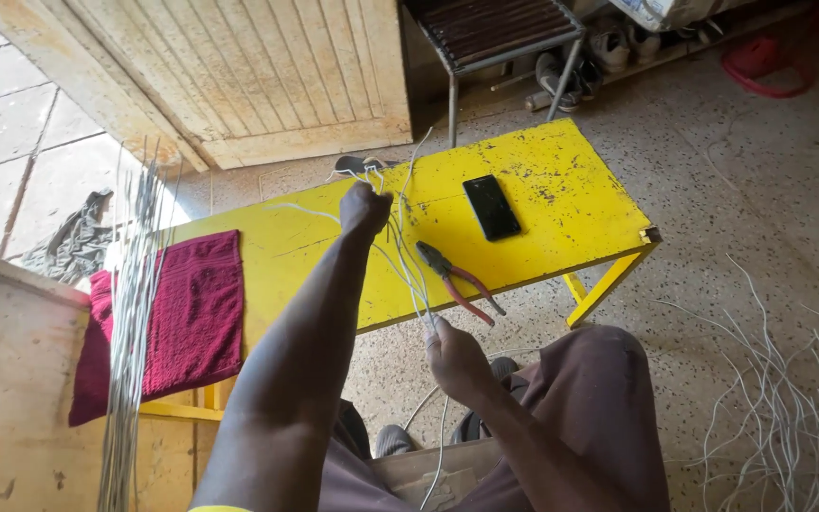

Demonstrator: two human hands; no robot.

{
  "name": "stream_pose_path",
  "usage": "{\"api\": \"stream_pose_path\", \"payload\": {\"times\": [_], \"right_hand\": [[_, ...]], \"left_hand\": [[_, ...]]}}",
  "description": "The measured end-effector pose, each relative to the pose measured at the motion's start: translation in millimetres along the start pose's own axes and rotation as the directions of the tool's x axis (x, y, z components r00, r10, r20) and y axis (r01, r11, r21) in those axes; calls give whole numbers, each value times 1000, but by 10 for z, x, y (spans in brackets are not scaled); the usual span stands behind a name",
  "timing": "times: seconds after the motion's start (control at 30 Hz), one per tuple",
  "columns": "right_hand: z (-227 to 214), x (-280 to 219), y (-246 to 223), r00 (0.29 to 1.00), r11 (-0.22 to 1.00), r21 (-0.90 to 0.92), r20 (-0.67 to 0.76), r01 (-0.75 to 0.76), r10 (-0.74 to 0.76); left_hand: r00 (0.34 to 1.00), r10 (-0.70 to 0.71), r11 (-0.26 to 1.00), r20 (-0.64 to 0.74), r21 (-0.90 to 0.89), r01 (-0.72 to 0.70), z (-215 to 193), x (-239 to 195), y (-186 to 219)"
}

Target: The person sits on the floor in front of a yellow table and straightens a bundle of thin white wires by hand. They pull the wires taut to remove kinks and then use pliers to cut the wires into shorter lengths, placing the cut pieces on the table.

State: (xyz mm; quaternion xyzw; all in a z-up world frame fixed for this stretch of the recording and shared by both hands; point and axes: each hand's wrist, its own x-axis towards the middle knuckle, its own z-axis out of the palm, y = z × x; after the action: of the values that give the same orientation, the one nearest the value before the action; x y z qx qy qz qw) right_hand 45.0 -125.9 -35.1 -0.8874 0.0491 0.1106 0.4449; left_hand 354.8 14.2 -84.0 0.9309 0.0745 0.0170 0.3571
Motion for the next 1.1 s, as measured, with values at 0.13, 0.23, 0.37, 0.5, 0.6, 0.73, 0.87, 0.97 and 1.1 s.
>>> {"api": "stream_pose_path", "payload": {"times": [0.13, 0.23, 0.37, 0.5, 0.6, 0.73, 0.87, 0.97, 1.1], "right_hand": [[67, 169, 196, 999, 999, -5, 29, 35, -35], [112, 214, 292, 997, 997, -2, 43, 72, -72], [245, 321, 399, 996, 998, -49, 86, 26, -22], [214, 250, 227, 994, 998, 14, 88, -60, 59], [253, 338, 329, 992, 988, 122, 84, -99, 89], [-35, 198, -19, 986, 962, 238, 127, -135, 107], [-193, 181, -110, 986, 920, 358, 101, -161, 134], [-259, 334, -30, 990, 863, 485, 91, -140, 109], [-228, 586, 183, 996, 711, 700, 88, -76, 20]], "left_hand": [[983, -128, 980, 135, -134, 146, 161, 217, -228], [976, -150, 951, 159, -247, 187, -117, -118, -112], [986, -93, 982, 136, -153, 113, -438, -396, -10], [993, -24, 952, 117, -302, 59, -825, -955, 424], [994, 28, 951, 109, -309, 7, -925, -1324, 504], [997, 20, 950, 78, -313, 6, -743, -1922, 333], [949, -69, 956, 306, -251, 151, -578, -2810, 123], [936, -166, 852, 312, -432, 295, -448, -3336, 31], [884, -51, 955, 465, -237, 180, -491, -3606, 45]]}}
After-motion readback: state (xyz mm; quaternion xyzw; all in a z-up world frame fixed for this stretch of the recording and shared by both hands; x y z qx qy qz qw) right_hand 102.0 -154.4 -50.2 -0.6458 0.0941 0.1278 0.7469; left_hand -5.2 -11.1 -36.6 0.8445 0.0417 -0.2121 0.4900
